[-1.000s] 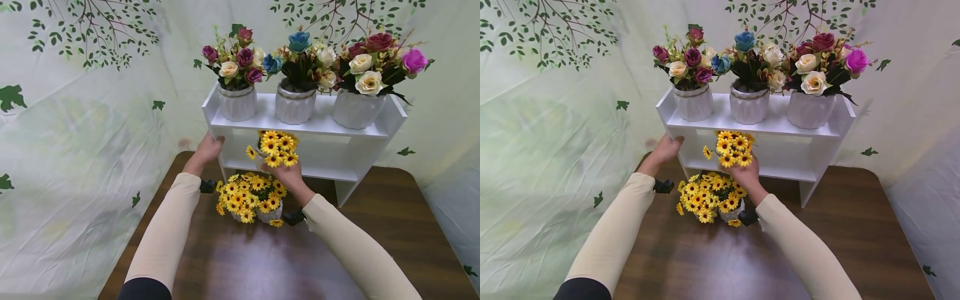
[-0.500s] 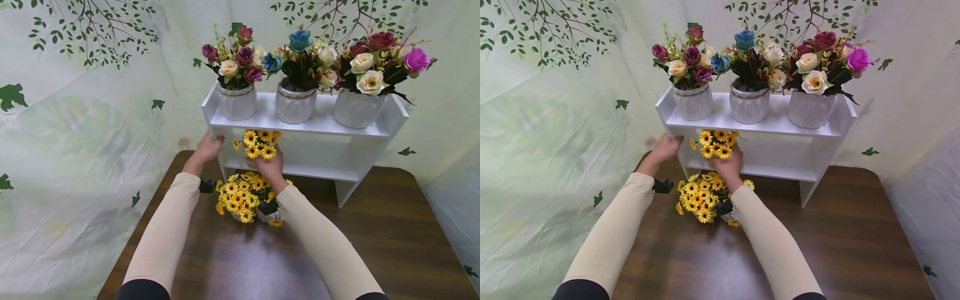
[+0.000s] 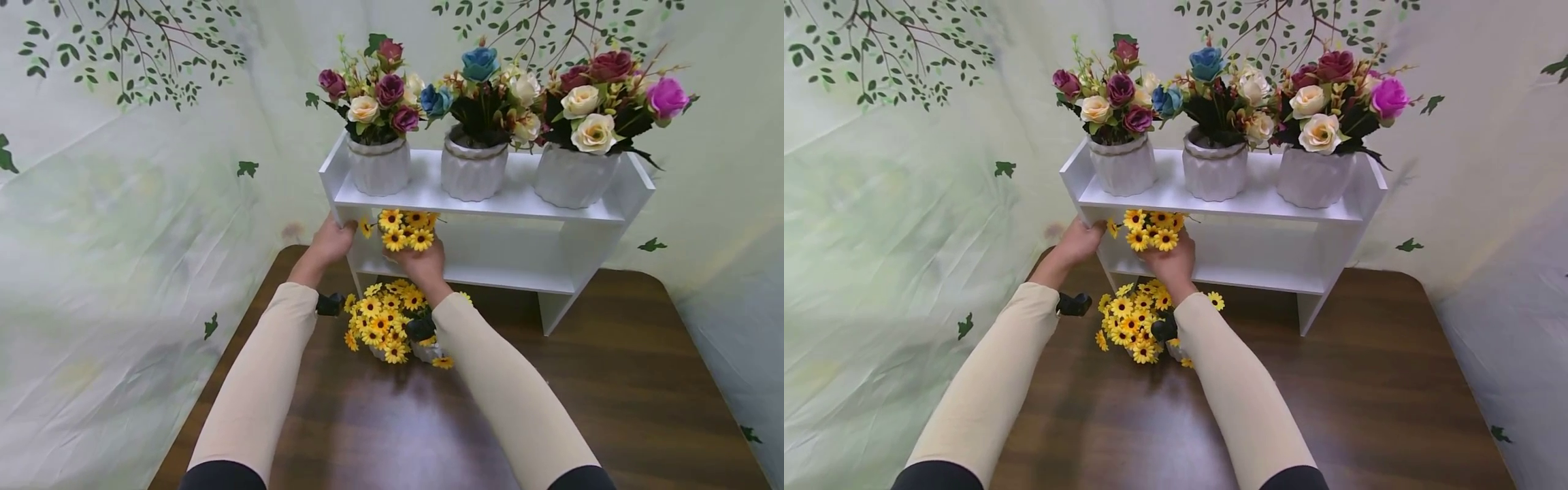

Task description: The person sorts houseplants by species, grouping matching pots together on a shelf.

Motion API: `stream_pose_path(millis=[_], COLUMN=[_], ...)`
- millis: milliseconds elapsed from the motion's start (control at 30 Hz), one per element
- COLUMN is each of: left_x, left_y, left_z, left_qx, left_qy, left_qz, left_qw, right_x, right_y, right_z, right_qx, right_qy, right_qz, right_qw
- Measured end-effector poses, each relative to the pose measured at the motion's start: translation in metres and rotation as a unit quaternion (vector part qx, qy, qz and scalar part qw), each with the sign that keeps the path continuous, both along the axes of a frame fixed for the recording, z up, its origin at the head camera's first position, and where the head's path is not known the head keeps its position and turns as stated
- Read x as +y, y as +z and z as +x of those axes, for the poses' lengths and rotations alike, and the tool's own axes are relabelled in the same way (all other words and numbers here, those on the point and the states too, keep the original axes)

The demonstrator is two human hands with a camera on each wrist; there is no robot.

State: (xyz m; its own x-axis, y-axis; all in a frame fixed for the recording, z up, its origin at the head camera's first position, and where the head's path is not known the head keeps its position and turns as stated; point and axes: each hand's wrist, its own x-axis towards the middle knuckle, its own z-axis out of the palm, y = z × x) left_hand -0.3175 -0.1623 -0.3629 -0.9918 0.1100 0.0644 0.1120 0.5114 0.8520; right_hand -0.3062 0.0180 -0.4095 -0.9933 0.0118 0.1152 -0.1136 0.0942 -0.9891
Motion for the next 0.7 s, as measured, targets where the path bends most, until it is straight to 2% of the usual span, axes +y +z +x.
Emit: stream_pose_path(millis=[33,67,200,367,467,700], left_x=[0.000,0.000,0.001,-0.005,-0.004,-0.002], left_y=[0.000,-0.001,-0.001,-0.001,0.000,-0.002], left_z=[0.000,-0.001,-0.004,-0.002,-0.003,-0.004], left_qx=[-0.002,-0.003,0.009,0.023,0.023,0.024], left_qy=[-0.001,-0.002,-0.006,-0.009,-0.012,-0.009], left_qz=[-0.002,-0.006,-0.018,-0.023,-0.021,-0.021], left_qw=[1.0000,1.0000,0.9998,0.9994,0.9994,0.9995], right_x=[0.001,0.001,0.002,-0.005,-0.006,-0.011], right_y=[-0.003,-0.005,-0.007,-0.007,-0.007,-0.015], right_z=[0.000,0.000,-0.001,-0.001,0.000,-0.004], right_qx=[0.024,0.037,0.043,0.036,0.034,0.063], right_qy=[-0.032,-0.032,-0.031,-0.045,-0.048,-0.044], right_qz=[0.080,0.087,0.089,0.117,0.113,0.105], right_qw=[0.996,0.995,0.995,0.991,0.992,0.991])
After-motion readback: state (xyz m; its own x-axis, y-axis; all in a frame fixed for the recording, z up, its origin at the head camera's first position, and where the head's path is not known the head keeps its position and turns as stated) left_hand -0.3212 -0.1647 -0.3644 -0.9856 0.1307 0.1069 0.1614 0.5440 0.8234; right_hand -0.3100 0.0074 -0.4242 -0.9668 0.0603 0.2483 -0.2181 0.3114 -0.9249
